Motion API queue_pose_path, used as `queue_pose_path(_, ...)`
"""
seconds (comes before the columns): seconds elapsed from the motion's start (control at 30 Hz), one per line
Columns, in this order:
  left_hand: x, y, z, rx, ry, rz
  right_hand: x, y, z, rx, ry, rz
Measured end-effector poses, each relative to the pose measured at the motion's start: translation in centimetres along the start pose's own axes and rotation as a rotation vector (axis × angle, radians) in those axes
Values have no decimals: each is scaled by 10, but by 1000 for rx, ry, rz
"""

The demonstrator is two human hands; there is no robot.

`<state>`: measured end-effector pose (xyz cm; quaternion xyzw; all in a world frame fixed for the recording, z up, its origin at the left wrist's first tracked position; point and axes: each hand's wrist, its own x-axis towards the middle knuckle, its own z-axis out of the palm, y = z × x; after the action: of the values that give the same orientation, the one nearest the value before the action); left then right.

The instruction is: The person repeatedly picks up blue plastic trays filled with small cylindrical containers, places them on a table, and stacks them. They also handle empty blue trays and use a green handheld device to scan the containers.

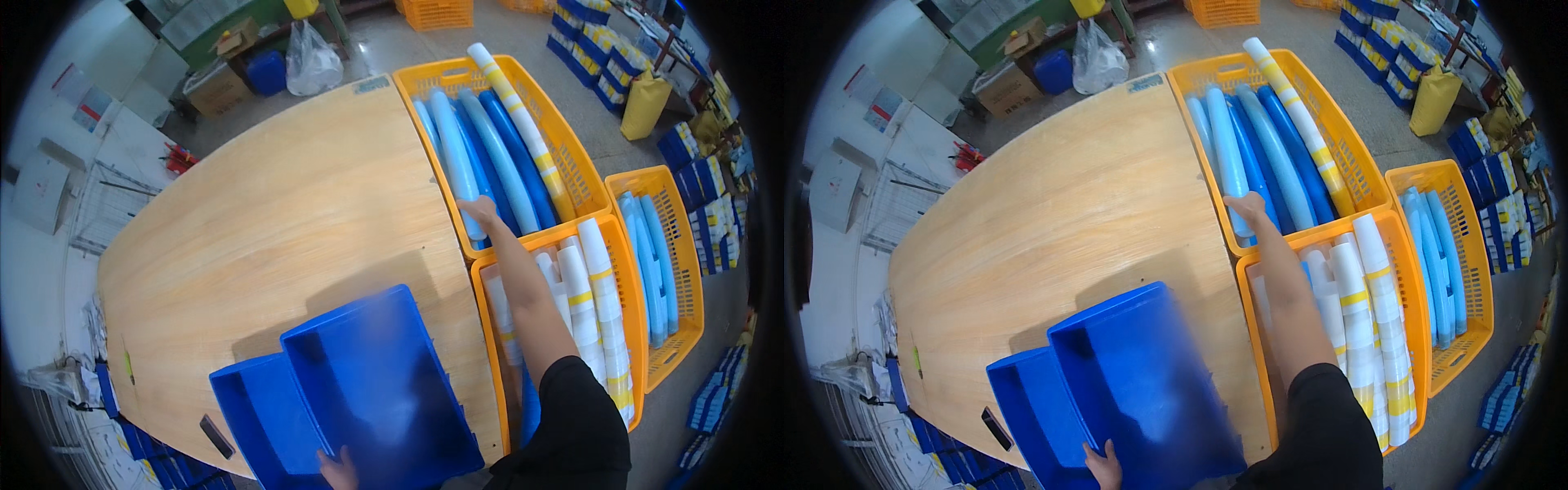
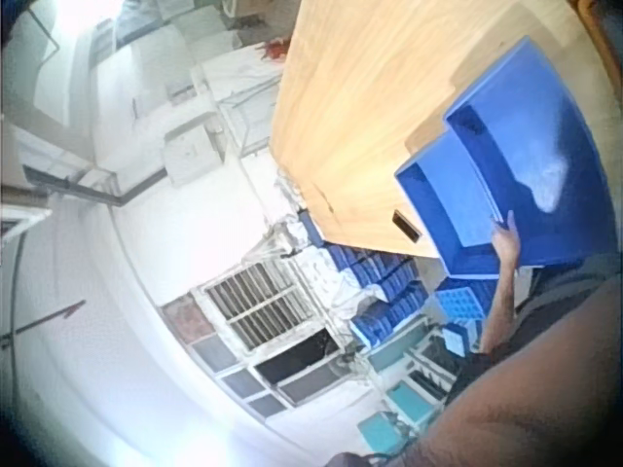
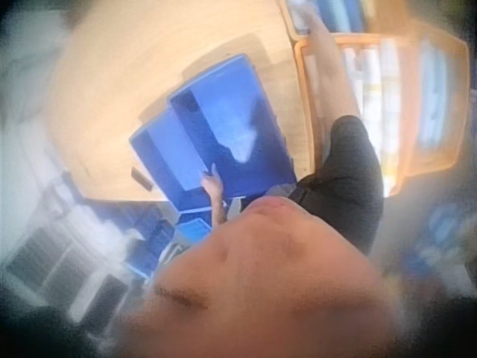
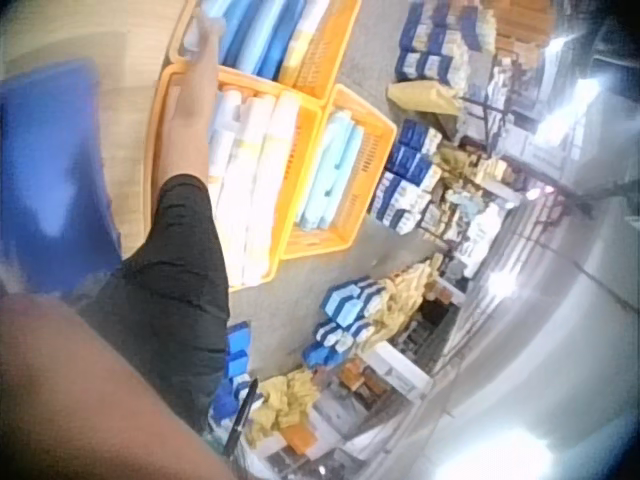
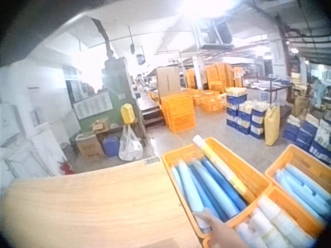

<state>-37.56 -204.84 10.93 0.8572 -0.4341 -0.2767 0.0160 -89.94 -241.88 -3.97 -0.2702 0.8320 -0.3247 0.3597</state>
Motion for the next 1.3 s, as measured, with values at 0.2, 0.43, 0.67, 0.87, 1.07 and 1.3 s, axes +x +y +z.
queue_pose_path(0.2, -11, 7, -11, -87, 214, 335, -103, -47, -82, -50, 116, -398)
queue_pose_path(0.43, 24, 105, -155, -532, 629, 885, -289, -25, -126, -5, 148, -1001)
queue_pose_path(0.67, -6, 186, -245, -1906, -344, 828, -373, 11, -94, 11, -92, -1042)
queue_pose_path(0.87, -8, 91, -186, -2231, -1015, 918, -266, -8, -49, 179, -99, -1157)
queue_pose_path(1.07, -47, 87, -83, -1379, -1401, 557, -189, -76, -18, 235, -53, -1312)
queue_pose_path(1.3, -20, 91, -51, -1164, -910, 690, -245, -88, -19, 192, -264, -855)
